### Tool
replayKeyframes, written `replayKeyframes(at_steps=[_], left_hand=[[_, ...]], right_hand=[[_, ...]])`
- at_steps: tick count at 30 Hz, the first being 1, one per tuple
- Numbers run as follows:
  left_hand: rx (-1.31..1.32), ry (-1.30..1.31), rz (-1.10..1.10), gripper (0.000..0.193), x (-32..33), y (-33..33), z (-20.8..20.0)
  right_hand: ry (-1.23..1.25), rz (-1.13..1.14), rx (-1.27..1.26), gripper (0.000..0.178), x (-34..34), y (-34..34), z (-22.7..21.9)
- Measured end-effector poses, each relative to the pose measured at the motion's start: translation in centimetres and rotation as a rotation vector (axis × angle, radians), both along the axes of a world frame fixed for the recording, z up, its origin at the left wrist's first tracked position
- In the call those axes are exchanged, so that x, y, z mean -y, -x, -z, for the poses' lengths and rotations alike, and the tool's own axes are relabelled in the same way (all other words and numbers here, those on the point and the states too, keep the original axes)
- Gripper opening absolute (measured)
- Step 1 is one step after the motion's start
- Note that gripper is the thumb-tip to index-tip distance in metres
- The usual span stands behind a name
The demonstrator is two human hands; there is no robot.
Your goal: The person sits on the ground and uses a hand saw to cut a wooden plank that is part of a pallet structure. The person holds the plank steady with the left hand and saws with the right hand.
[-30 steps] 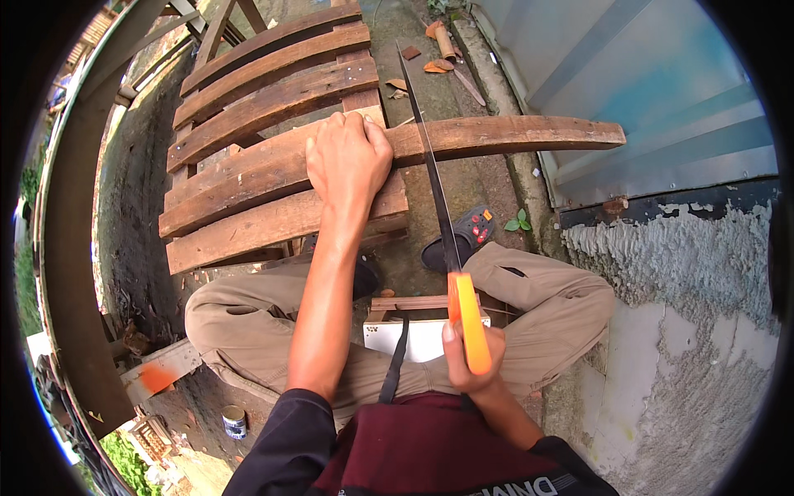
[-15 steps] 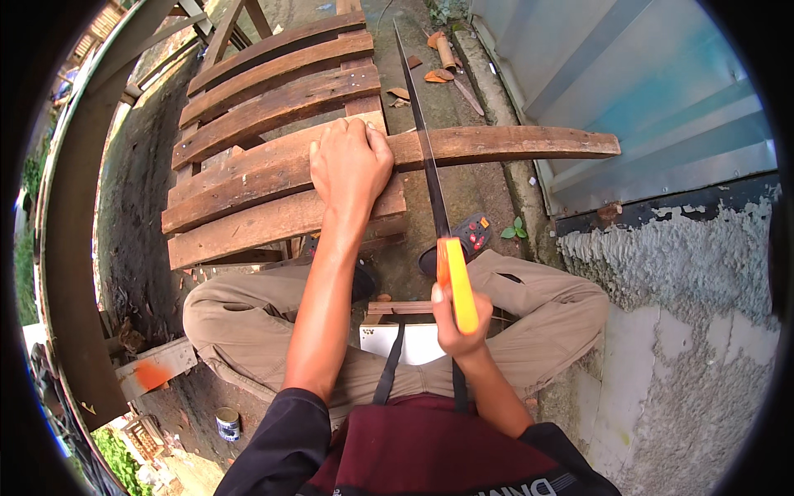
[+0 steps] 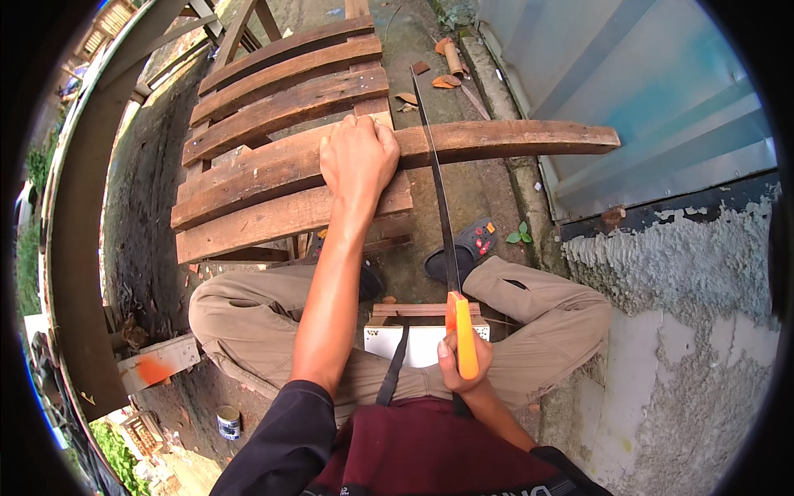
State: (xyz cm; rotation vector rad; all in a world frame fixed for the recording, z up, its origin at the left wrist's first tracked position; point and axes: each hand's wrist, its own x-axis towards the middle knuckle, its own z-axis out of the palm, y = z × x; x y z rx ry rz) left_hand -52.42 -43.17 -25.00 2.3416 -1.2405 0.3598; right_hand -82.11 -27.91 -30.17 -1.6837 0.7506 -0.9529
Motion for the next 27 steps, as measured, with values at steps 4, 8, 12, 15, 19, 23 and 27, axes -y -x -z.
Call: replayKeyframes(at_steps=[4, 8, 12, 15, 19, 23, 27], left_hand=[[0.0, 0.062, -0.004, 0.031, -0.2, 0.0, -0.3], [0.007, 0.043, -0.002, 0.029, -0.1, 0.2, -0.1], [0.04, 0.064, -0.022, 0.028, 0.3, 0.2, 0.0], [0.049, 0.086, -0.029, 0.027, 0.1, 0.3, 0.1], [0.023, 0.057, 0.006, 0.028, 0.2, 0.1, -0.2], [0.014, 0.051, 0.02, 0.027, 0.2, 0.0, 0.0], [-0.033, 0.059, 0.003, 0.028, -0.4, 0.1, -0.3]], right_hand=[[0.189, -0.001, 0.105, 0.043, 0.6, 3.1, 3.1], [0.281, -0.002, -0.012, 0.048, 0.9, 2.4, 3.4], [0.185, 0.213, 0.07, 0.047, 2.1, -2.3, -1.9], [-0.023, 0.169, 0.113, 0.031, 9.6, -7.2, -6.9], [0.018, 0.19, 0.033, 0.026, 10.7, -10.1, -7.8], [0.06, 0.179, -0.094, 0.018, 4.0, -2.3, -5.6], [0.142, 0.143, -0.193, 0.018, 0.9, 1.2, -6.8]])
